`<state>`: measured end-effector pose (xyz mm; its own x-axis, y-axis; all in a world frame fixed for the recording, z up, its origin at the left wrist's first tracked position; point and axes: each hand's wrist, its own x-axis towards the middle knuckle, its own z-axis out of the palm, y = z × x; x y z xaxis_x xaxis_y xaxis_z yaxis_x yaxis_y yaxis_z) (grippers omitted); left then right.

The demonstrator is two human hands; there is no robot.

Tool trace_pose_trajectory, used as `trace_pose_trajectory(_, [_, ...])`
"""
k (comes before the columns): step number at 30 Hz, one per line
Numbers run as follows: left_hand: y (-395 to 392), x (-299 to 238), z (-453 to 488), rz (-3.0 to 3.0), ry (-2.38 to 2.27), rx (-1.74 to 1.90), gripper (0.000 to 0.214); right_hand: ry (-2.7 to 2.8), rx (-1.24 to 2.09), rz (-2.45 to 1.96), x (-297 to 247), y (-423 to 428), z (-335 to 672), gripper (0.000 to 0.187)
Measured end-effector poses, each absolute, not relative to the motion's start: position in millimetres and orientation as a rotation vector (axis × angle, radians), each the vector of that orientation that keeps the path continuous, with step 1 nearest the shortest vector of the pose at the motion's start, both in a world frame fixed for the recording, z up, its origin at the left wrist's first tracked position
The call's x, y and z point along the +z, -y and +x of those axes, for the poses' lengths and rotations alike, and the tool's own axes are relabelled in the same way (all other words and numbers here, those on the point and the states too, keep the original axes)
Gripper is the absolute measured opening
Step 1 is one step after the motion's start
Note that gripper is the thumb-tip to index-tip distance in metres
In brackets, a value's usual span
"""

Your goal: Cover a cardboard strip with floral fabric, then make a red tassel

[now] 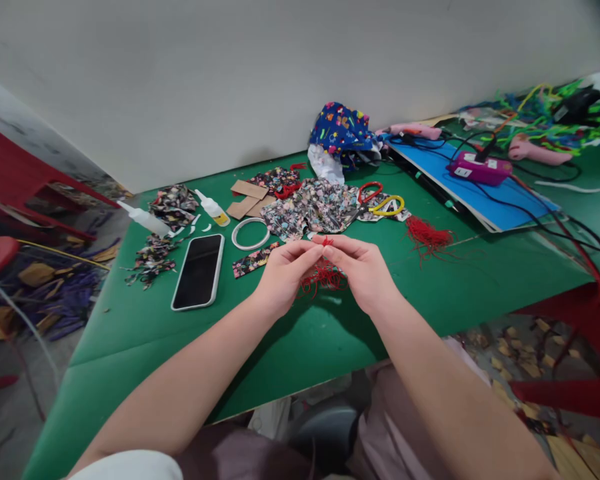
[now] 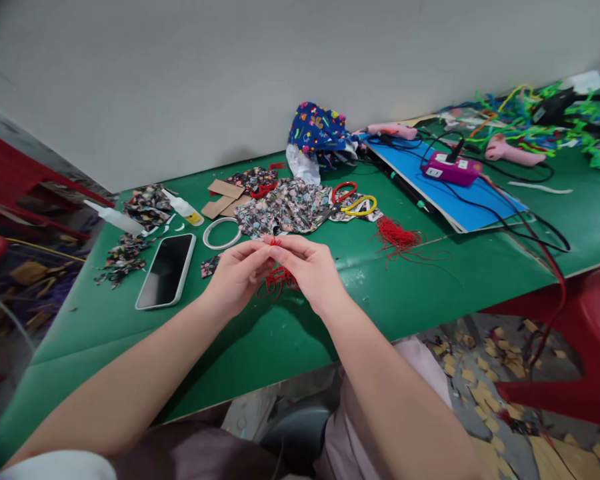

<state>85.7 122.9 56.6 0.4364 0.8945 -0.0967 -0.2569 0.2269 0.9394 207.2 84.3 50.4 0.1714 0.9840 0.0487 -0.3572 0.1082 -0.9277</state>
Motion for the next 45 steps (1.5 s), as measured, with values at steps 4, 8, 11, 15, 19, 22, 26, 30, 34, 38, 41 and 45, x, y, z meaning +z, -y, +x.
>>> trace_pose_trajectory(4, [-122.6,55.4,84.9,1.128,-0.785,0.927,0.012,0.786,1.192,-0.952,50.0,-84.5,207.1,0.013])
trace_pose_trajectory(8, [-122.4,53.3,83.6,1.213,-0.82,0.947,0.015,0.698,1.222,-0.941,52.5,-84.3,206.4,0.013])
trace_pose_trajectory(11, [-121.6,52.5,83.1,1.277,-0.848,0.972,0.014,0.66,1.252,-0.907,53.9,-84.1,206.1,0.012])
trace_pose_trajectory(15, [-120.3,54.2,83.2,1.391,-0.898,0.987,0.016,0.662,1.242,-0.93,53.2,-84.4,206.6,0.012])
trace_pose_trajectory(19, [-120.9,56.1,83.6,1.469,-0.909,0.941,0.017,0.653,1.203,-0.928,51.4,-85.9,209.7,0.012])
trace_pose_trajectory(22, [-122.8,55.6,84.1,1.447,-0.887,0.852,0.016,0.666,1.155,-0.911,50.3,-87.9,215.0,0.011])
trace_pose_trajectory(26, [-125.8,52.4,84.8,1.285,-0.852,0.727,0.018,0.718,1.054,-0.949,49.2,-92.1,224.4,0.011])
trace_pose_trajectory(30, [-128.4,48.9,85.5,1.165,-0.825,0.671,0.017,0.783,0.978,-0.948,52.1,-98.0,234.1,0.011])
trace_pose_trajectory(34, [-131.3,46.1,86.1,1.108,-0.839,0.668,0.016,0.751,0.946,-0.954,62.1,-105.3,243.9,0.013])
trace_pose_trajectory(38, [-134.8,43.2,85.8,1.057,-0.854,0.632,0.014,0.787,0.901,-0.935,74.7,-113.1,252.7,0.011])
trace_pose_trajectory(41, [-136.0,40.8,85.2,1.076,-0.845,0.615,0.015,0.828,0.852,-0.944,83.0,-117.1,257.9,0.009])
trace_pose_trajectory(45, [-133.8,38.8,84.0,1.14,-0.866,0.598,0.017,0.862,0.836,-0.953,90.2,-117.2,263.3,0.01])
